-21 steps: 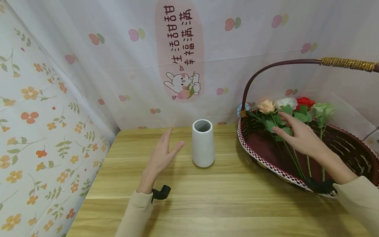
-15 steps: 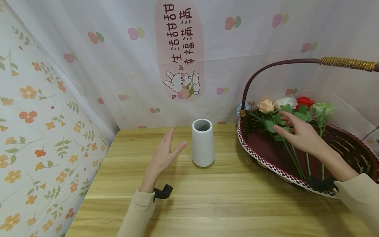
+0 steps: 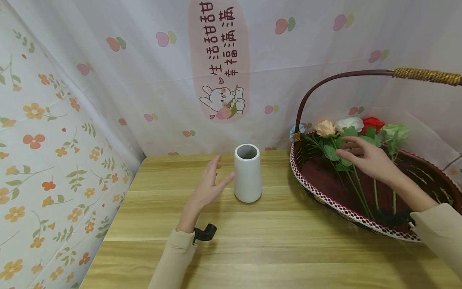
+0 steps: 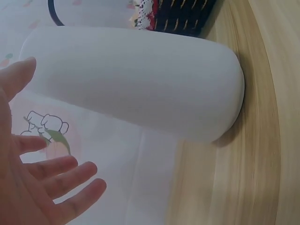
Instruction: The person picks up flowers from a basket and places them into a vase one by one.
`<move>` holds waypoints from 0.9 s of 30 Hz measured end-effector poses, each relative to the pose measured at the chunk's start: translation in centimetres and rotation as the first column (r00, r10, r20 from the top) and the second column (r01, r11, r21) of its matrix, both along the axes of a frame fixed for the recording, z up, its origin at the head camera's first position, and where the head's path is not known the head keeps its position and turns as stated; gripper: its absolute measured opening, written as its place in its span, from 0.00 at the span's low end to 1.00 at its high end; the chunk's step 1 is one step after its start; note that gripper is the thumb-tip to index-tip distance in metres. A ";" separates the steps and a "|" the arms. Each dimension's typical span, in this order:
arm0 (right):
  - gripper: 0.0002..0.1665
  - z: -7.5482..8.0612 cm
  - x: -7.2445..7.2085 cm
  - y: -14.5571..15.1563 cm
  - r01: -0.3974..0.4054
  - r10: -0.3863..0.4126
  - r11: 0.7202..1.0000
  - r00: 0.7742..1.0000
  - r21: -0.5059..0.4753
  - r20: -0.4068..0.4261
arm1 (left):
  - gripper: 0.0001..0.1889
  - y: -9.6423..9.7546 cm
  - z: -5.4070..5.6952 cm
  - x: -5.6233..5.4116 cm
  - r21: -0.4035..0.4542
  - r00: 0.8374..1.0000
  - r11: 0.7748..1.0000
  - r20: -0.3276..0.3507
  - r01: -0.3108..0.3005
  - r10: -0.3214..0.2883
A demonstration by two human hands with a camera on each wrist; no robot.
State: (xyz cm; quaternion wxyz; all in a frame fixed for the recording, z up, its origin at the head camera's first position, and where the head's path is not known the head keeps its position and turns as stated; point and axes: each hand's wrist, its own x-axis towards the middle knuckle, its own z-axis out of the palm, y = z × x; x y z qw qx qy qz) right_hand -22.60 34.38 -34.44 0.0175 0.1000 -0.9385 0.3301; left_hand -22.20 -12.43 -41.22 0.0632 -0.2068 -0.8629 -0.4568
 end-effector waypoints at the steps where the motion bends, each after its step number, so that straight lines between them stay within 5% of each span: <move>1: 0.38 0.0 -0.1 0.0 -0.001 0.001 1.000 1.000 0.003 0.000 | 0.44 0.1 0.0 0.0 0.009 1.000 1.000 -0.002 0.009 -0.009; 11: 0.34 -0.3 -0.8 0.5 -0.027 0.028 0.998 1.000 0.051 -0.014 | 0.44 1.4 -0.3 -0.5 0.078 0.998 0.995 -0.022 0.060 -0.058; 27: 0.29 -1.6 -2.3 0.5 -0.109 0.103 0.993 0.989 0.052 0.102 | 0.46 3.1 -0.2 -0.5 0.167 0.997 0.983 -0.021 0.076 -0.074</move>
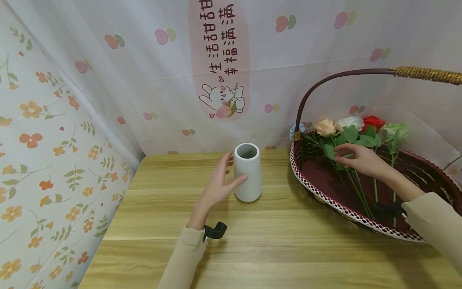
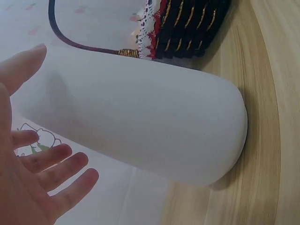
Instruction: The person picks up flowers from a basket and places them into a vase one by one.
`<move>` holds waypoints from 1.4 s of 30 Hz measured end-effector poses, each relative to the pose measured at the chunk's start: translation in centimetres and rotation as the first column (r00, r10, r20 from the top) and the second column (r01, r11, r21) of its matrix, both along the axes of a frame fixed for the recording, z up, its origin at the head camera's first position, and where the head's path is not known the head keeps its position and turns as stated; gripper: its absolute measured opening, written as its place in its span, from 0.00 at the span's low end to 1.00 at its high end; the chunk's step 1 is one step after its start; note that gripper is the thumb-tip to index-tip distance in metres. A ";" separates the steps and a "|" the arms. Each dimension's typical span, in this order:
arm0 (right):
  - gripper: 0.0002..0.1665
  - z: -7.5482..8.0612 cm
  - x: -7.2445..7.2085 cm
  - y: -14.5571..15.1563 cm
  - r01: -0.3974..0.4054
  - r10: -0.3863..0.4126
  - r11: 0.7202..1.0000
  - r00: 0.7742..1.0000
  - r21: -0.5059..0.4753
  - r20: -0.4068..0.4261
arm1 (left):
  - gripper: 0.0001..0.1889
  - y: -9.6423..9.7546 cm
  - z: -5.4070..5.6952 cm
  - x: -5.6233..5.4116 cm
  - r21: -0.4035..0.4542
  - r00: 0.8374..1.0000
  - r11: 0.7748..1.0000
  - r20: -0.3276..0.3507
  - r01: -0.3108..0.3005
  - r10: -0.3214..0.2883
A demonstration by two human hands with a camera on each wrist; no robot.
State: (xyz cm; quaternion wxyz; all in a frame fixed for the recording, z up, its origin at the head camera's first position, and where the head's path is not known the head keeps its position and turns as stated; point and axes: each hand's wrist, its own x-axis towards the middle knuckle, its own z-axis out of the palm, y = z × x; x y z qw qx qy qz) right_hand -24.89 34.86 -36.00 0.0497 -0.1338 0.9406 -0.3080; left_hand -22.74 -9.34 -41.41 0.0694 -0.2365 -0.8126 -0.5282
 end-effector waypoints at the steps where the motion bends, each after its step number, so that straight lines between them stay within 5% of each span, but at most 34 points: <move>1: 0.29 -0.1 -0.1 0.0 -0.003 0.003 1.000 1.000 0.003 0.003 | 0.46 0.1 0.0 0.0 0.006 1.000 1.000 -0.001 0.003 -0.003; 32: 0.26 -1.9 -1.6 -0.7 -0.007 0.004 0.998 0.999 0.057 0.054 | 0.43 1.1 -0.2 -0.5 0.012 1.000 1.000 -0.018 0.008 -0.008; 42: 0.20 -2.2 -1.9 -1.3 0.008 -0.009 0.998 1.000 0.056 0.012 | 0.42 1.4 -0.1 -0.7 -0.005 1.000 1.000 -0.015 -0.016 0.016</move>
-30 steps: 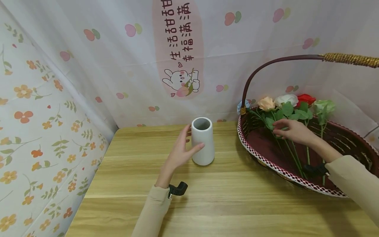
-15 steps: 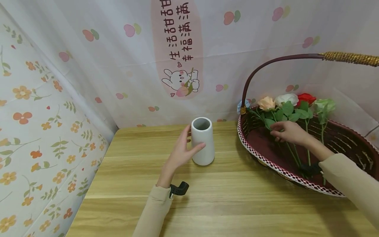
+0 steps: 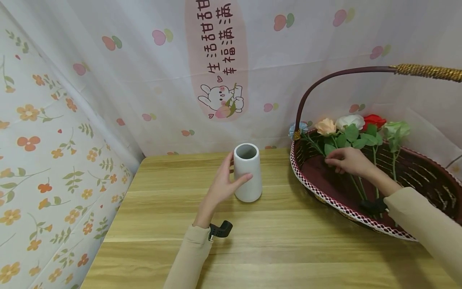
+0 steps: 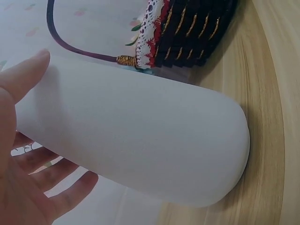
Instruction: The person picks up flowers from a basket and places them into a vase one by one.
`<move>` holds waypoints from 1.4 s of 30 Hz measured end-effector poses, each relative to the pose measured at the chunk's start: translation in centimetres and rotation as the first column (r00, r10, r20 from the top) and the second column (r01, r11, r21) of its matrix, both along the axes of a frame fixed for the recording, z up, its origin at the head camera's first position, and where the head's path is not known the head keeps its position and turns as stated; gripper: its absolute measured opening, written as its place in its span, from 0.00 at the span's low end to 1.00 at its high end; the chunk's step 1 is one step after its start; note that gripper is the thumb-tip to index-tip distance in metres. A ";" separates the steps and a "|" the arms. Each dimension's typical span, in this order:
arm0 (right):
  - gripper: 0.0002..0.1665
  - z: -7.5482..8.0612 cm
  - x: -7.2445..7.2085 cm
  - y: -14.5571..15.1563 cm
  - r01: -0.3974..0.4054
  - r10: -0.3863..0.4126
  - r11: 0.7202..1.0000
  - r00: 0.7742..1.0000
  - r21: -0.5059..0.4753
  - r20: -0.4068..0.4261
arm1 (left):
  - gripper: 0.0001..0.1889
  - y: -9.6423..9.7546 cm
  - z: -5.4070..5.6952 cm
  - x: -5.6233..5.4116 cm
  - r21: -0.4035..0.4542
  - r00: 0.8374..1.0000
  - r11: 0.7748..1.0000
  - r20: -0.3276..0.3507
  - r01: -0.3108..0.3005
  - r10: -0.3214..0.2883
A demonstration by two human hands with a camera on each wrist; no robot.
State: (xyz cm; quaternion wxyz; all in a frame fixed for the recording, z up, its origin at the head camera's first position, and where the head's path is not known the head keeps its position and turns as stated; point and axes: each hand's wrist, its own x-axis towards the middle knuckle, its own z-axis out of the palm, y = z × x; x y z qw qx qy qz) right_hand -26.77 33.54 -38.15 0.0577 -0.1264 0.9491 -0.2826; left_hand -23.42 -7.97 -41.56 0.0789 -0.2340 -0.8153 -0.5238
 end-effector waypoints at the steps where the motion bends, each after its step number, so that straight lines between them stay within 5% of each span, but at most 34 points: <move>1: 0.19 0.0 0.0 0.0 -0.002 0.002 1.000 1.000 0.000 -0.011 | 0.43 0.1 0.0 0.0 -0.001 1.000 1.000 0.002 -0.004 0.004; 12: 0.16 0.2 0.2 0.1 0.032 -0.035 0.999 0.991 -0.027 -0.126 | 0.39 0.3 0.0 -0.1 0.007 1.000 1.000 -0.004 -0.015 0.015; 26: 0.24 1.5 0.8 0.5 0.111 -0.126 0.986 0.985 -0.122 -0.118 | 0.40 0.3 -0.2 -0.2 0.021 1.000 1.000 0.006 -0.018 0.018; 42: 0.29 3.6 1.4 2.2 0.215 -0.293 0.920 0.933 -0.329 -0.208 | 0.41 0.2 -0.2 -0.2 0.011 1.000 1.000 0.009 -0.027 0.027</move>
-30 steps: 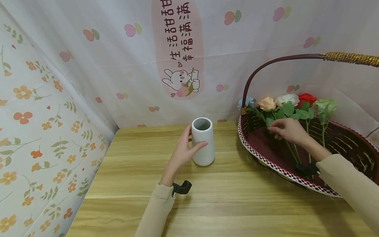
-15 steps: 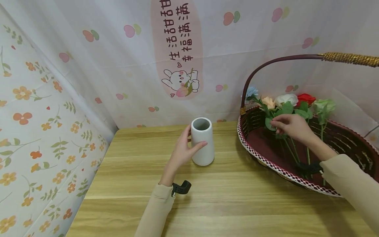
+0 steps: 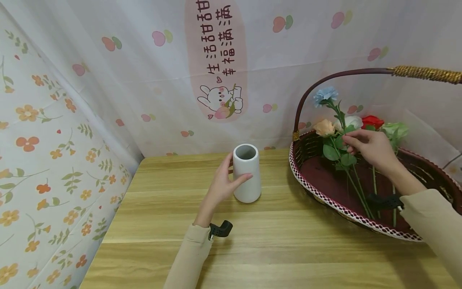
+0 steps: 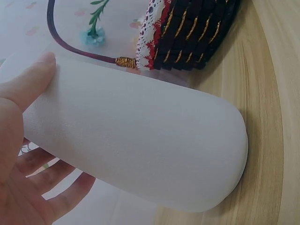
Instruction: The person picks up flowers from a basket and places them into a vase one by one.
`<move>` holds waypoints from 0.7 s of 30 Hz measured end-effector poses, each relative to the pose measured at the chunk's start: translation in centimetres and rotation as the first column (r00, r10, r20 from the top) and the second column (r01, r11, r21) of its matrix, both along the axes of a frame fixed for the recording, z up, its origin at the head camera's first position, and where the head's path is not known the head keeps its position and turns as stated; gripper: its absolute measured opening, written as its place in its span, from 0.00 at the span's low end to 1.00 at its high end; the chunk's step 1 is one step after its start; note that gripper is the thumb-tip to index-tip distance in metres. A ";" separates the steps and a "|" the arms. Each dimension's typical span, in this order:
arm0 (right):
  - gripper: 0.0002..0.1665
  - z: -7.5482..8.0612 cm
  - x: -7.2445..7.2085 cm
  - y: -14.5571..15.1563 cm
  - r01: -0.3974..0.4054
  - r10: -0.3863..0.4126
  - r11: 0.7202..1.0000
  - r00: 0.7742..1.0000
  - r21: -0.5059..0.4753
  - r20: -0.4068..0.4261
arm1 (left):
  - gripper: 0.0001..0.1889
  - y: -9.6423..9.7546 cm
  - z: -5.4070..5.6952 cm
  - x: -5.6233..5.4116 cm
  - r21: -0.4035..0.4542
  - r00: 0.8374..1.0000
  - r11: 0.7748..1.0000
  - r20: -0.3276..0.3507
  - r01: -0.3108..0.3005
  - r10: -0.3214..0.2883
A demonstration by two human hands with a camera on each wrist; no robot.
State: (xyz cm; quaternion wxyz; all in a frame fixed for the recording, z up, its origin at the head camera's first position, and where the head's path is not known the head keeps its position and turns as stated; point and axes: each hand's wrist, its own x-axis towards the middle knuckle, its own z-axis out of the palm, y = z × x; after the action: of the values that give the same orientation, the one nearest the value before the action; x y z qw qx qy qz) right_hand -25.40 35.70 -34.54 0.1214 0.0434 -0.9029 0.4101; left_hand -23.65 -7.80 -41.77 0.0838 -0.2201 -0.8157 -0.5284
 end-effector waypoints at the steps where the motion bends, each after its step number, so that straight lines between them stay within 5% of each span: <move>1: 0.28 0.1 0.0 0.1 0.004 -0.005 1.000 1.000 -0.021 -0.012 | 0.41 0.0 0.0 0.0 -0.001 1.000 1.000 0.000 0.000 0.000; 7: 0.20 0.9 0.1 0.9 0.029 -0.038 0.983 0.998 -0.179 -0.047 | 0.41 0.0 0.0 0.0 0.002 1.000 1.000 -0.005 0.003 -0.003; 14: 0.04 1.9 0.5 1.2 0.018 -0.052 0.923 0.995 -0.384 -0.079 | 0.42 -0.1 0.0 0.0 -0.001 1.000 1.000 -0.003 -0.001 0.001; 19: 0.04 2.4 1.3 0.4 -0.029 -0.039 0.816 0.994 -0.578 -0.104 | 0.42 -0.1 -0.1 -0.1 -0.007 1.000 1.000 -0.007 -0.001 0.001; 21: 0.03 2.5 1.6 -0.2 -0.076 -0.019 0.750 0.990 -0.657 -0.137 | 0.42 -0.1 -0.1 -0.1 -0.008 1.000 1.000 -0.008 0.000 0.000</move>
State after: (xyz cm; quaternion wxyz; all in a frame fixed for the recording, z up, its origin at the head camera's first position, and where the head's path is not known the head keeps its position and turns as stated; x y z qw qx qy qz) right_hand -23.77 35.51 -32.06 0.1832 0.0392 -0.6888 0.7003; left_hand -23.71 -7.92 -41.84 0.0862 -0.2223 -0.8175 -0.5243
